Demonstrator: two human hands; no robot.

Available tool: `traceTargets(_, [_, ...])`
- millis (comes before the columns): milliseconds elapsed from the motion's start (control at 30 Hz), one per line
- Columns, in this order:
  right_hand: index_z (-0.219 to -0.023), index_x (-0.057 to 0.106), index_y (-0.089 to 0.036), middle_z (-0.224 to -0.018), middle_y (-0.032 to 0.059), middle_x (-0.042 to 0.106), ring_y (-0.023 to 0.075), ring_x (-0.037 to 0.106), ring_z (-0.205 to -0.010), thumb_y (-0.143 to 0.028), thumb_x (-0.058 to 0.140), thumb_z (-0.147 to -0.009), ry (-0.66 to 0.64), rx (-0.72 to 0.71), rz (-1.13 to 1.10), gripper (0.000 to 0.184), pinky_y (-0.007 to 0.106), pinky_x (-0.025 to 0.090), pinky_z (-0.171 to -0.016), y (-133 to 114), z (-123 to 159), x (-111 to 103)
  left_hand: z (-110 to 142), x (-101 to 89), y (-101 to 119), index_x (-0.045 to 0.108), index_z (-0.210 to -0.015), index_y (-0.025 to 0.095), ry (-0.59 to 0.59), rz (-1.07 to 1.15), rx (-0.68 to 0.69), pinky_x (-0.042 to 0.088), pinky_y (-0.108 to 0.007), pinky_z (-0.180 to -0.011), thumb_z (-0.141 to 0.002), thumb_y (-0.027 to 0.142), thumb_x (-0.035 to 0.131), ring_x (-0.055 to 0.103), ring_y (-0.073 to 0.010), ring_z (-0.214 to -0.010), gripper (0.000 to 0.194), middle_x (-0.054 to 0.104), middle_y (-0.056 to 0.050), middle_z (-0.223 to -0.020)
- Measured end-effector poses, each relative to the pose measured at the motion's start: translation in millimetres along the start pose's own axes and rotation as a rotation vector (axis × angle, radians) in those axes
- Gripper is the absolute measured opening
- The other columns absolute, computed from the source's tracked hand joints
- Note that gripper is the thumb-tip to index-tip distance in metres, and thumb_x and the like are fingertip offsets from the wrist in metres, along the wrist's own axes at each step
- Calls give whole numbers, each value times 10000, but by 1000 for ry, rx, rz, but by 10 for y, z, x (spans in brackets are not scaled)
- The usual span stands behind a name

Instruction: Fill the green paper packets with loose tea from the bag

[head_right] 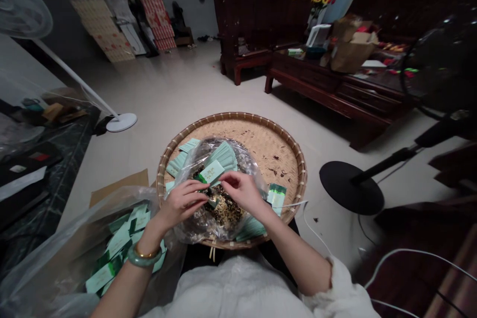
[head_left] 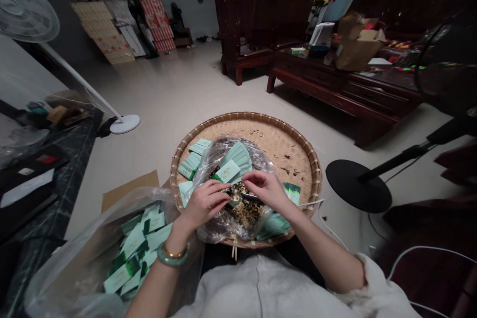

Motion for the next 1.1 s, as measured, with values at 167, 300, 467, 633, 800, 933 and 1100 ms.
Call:
traceTargets(167, [-927,702,-210,-909,57,669,201,598,-901,-295,704,-759,-152,-208,284,188,343,469,-826,-23,140,31,23,10,18,655,-905,192,21,-1,-4,524,-391,-801,-828,150,592,584,-209,-958,108,684,-95,-1039])
traceTargets(300, [-917,701,-186,-870,60,650,163,613,-788,-201,645,-810,-212,-224,331,121,276,491,-709,37,176,104,7,25,48,646,-879,188,-5,-7,-25,519,-388,-812,-831,156,586,586,-209,-967,84,676,-101,-1064])
traceTargets(467, [-826,703,-175,-824,56,669,159,630,-759,-150,596,-833,-120,-215,248,110,271,502,-686,18,91,35,-28,-3,69,640,-866,184,-1,-4,-52,512,-396,-826,-850,164,556,592,-209,-966,88,672,-112,-1081])
traceTargets(633, [-1012,687,-224,-1194,115,568,237,561,-1085,-298,666,-799,-109,-277,345,227,379,471,-900,-31,102,10,-70,-1,76,633,-862,179,29,27,-81,506,-374,-791,-850,169,559,593,-202,-919,75,681,-97,-974])
traceTargets(800, [-910,686,-192,-862,69,639,177,613,-808,-228,610,-845,-265,-295,481,106,279,488,-722,74,142,143,-103,43,74,621,-875,173,-20,40,-107,484,-329,-722,-854,183,562,579,-184,-815,64,663,-62,-828])
traceTargets(933, [-842,684,-181,-755,41,638,154,602,-701,-208,615,-840,-255,-276,433,74,241,460,-634,90,119,100,-105,20,64,610,-885,174,-61,40,-121,469,-312,-696,-868,176,535,573,-181,-790,78,654,-57,-816])
traceTargets(1100, [-894,681,-193,-938,73,665,193,604,-893,-268,621,-840,-34,-288,350,110,317,473,-801,-3,89,-60,-92,-1,29,601,-892,170,-16,66,-150,464,-306,-693,-870,172,538,572,-174,-782,67,651,-52,-809])
Point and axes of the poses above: each hand's wrist, its own z-axis away from the middle knuckle, its own x-axis out of the palm, y = z × x, the point moved 1 cm from there along -z, towards the middle knuckle
